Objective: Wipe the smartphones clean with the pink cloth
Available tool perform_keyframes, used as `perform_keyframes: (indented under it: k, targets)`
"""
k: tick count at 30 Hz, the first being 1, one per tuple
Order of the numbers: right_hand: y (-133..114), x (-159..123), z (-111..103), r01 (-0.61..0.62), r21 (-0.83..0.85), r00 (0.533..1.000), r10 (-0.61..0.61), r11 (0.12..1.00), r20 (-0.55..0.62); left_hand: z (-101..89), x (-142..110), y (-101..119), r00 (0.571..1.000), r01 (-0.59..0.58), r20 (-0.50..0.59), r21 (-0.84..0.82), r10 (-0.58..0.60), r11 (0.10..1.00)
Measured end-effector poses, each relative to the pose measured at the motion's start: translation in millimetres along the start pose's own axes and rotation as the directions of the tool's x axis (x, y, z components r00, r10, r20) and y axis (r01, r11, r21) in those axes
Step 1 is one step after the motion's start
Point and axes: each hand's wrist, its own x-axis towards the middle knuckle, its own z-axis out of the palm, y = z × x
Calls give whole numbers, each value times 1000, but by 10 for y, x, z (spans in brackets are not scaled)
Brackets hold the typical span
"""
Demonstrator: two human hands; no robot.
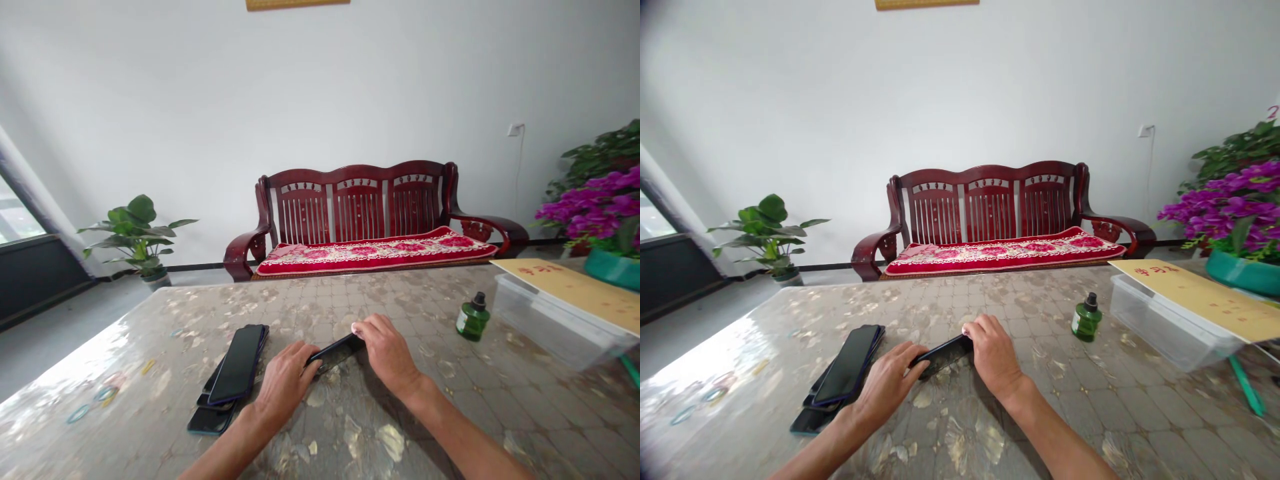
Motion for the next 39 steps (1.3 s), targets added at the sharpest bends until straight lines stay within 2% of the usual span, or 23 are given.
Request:
perform_keyframes:
  k: [3,11,17,21,24,26,29,34,39]
  targets:
    - [15,-2,6,-19,15,1000,19,1000,-1,-76,72,76,999,-42,14,58,41,997]
    - [46,19,-14,-81,40,996,79,996,30,-224,364,424,980,-86,196,340,19,937]
    - [84,23,-8,-110,50,993,108,993,53,-218,548,634,967,-89,254,360,-6,929]
    - [197,29,-16,-170,139,985,168,976,28,-211,579,611,968,-74,250,343,-15,937]
    - [325,41,-51,-265,198,961,275,944,-25,-197,517,480,978,-45,208,307,-20,951]
    - [391,45,-82,-305,245,941,331,920,-73,-177,443,364,990,-13,137,239,-20,971]
    - [397,46,-133,-282,315,926,343,906,-158,-132,320,184,1000,3,21,159,-7,987]
    - [121,53,-244,-110,358,940,214,927,-265,-38,178,-31,988,-29,-153,54,37,998]
    - [-170,38,-324,47,265,971,19,963,-240,56,97,-86,956,-97,-277,2,93,995]
